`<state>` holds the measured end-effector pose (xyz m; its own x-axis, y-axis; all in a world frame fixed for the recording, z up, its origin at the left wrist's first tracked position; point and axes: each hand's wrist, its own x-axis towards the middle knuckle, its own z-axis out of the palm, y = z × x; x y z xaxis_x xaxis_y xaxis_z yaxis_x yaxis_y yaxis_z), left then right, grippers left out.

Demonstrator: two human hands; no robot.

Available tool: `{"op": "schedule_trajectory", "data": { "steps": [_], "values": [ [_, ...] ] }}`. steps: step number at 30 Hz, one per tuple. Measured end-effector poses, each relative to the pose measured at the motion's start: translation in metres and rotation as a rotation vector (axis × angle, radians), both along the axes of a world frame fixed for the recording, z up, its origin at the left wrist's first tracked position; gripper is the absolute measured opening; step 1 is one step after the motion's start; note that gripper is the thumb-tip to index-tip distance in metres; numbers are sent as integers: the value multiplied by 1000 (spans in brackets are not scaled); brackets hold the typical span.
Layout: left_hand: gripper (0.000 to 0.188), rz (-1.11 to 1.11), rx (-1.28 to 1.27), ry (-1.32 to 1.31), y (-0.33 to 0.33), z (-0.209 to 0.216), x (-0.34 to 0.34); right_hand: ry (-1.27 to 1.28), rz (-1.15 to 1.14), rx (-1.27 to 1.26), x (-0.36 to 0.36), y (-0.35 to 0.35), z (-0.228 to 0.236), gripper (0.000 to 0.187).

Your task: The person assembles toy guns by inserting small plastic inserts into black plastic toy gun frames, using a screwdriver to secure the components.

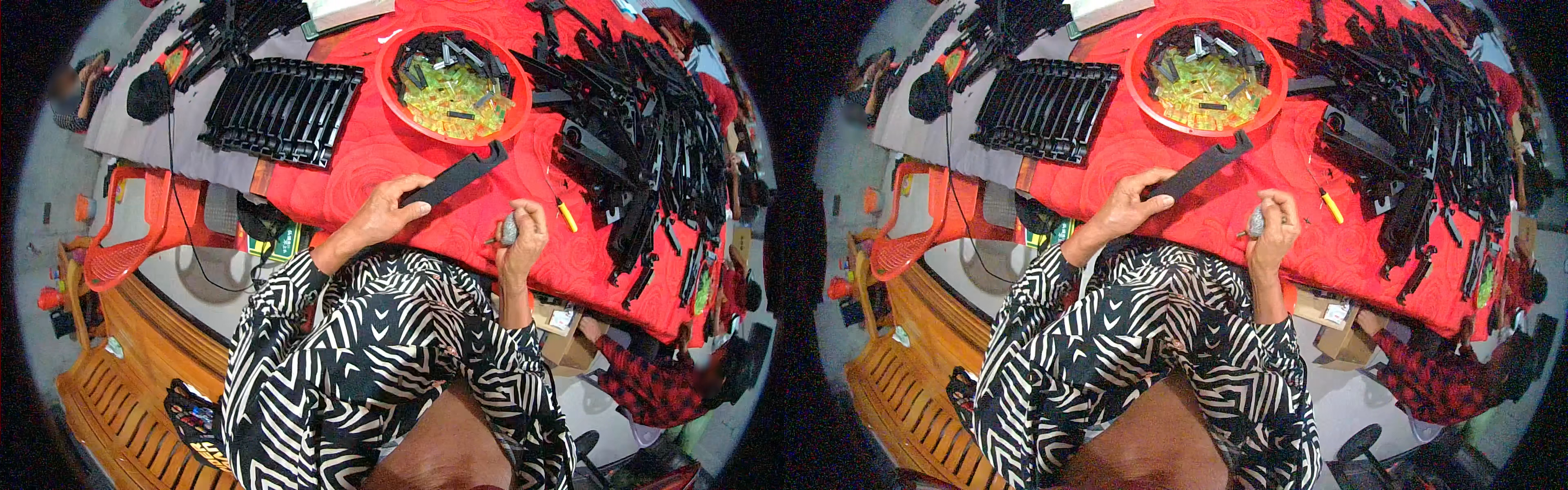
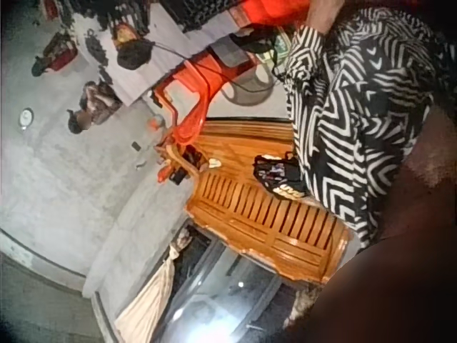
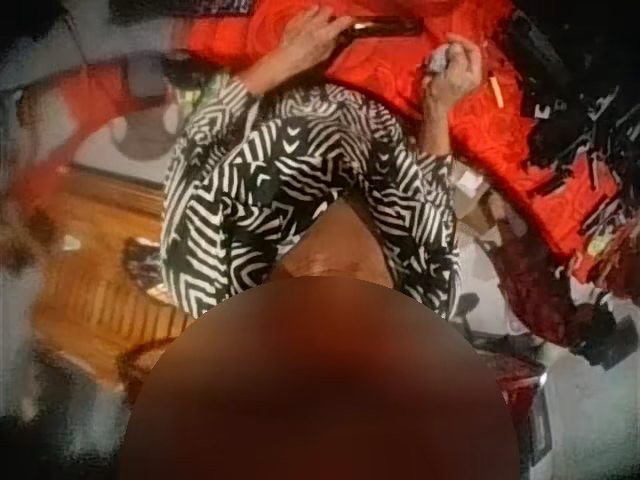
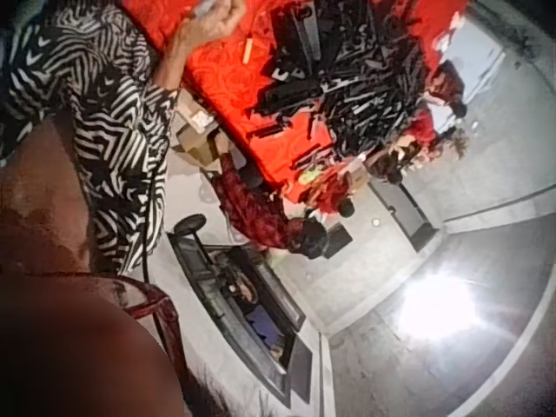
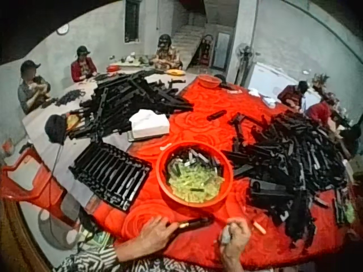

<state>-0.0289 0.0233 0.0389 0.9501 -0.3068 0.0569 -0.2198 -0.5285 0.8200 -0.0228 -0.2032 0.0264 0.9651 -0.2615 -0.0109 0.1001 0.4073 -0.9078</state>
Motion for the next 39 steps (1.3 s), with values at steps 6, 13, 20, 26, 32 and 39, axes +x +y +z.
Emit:
{"op": "schedule_trajectory", "data": {
  "steps": [6,13,20,26,32,39],
  "values": [
    [39,-85,-1442,897,-23,12,-19,90,415,191,-11,30,16,22],
    [38,39,-1513,930,-32,13,-32,214,637,74,-8,34,36,25],
    [37,220,-1282,608,-35,-8,-33,252,611,-92,-11,36,27,23],
    [38,220,-989,323,-35,8,-9,175,598,-170,-12,47,0,23],
    [31,216,-1028,412,-23,1,-6,195,676,-269,-14,46,15,25],
    [31,327,-1121,412,-34,-9,-24,109,638,-513,-26,44,9,24]
  ]
}}
